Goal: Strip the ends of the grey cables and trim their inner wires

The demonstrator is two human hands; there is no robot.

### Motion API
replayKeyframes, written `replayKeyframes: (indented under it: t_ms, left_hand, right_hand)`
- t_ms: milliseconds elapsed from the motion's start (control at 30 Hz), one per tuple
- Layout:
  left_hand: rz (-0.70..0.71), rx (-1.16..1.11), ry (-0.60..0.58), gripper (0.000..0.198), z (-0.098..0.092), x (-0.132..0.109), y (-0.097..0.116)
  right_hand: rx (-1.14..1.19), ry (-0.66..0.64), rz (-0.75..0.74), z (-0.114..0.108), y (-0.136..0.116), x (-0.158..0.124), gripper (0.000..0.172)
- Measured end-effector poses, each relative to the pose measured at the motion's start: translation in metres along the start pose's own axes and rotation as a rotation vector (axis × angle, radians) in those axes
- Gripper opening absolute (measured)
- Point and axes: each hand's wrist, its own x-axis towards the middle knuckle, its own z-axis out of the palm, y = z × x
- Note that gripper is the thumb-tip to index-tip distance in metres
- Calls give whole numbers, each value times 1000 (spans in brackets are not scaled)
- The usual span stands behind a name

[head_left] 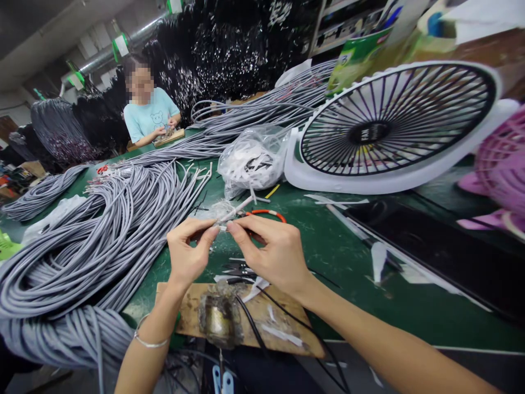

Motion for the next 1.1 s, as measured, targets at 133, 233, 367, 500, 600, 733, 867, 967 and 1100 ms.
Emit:
replayKeyframes:
  t_ms: [133, 233, 367, 500, 600, 733, 867, 967, 1100]
  left_hand:
    - [1, -11, 14, 8, 0, 0, 0]
    - [11, -4, 16, 8, 0, 0, 0]
    - [80, 95, -3, 9, -1, -1, 1]
    - [229, 241, 35, 10, -1, -1, 3]
    - [324, 319, 55, 11, -1, -1, 3]
    - [413, 405, 75, 12, 0, -1, 3]
    - [448, 443, 66, 14, 1, -1, 3]
    - [401, 435, 16, 12, 2, -1, 4]
    - [277, 391, -35, 9, 3, -2, 5]
  right_hand:
    - [-1, -12, 5, 0, 0, 0, 26]
    - [-2, -10, 1, 0, 1, -1, 27]
    - [-2, 13, -19, 0, 0, -1, 25]
    - [-111, 53, -109, -1, 0, -1, 23]
    - [-291, 72, -199, -3, 0, -1, 25]
    - [-466, 72, -276, -6, 0, -1, 23]
    - [-504, 50, -275, -6, 1, -2, 24]
    - [-405, 15, -203, -4, 2, -3, 28]
    - [-206, -27, -60, -3, 2, -2, 29]
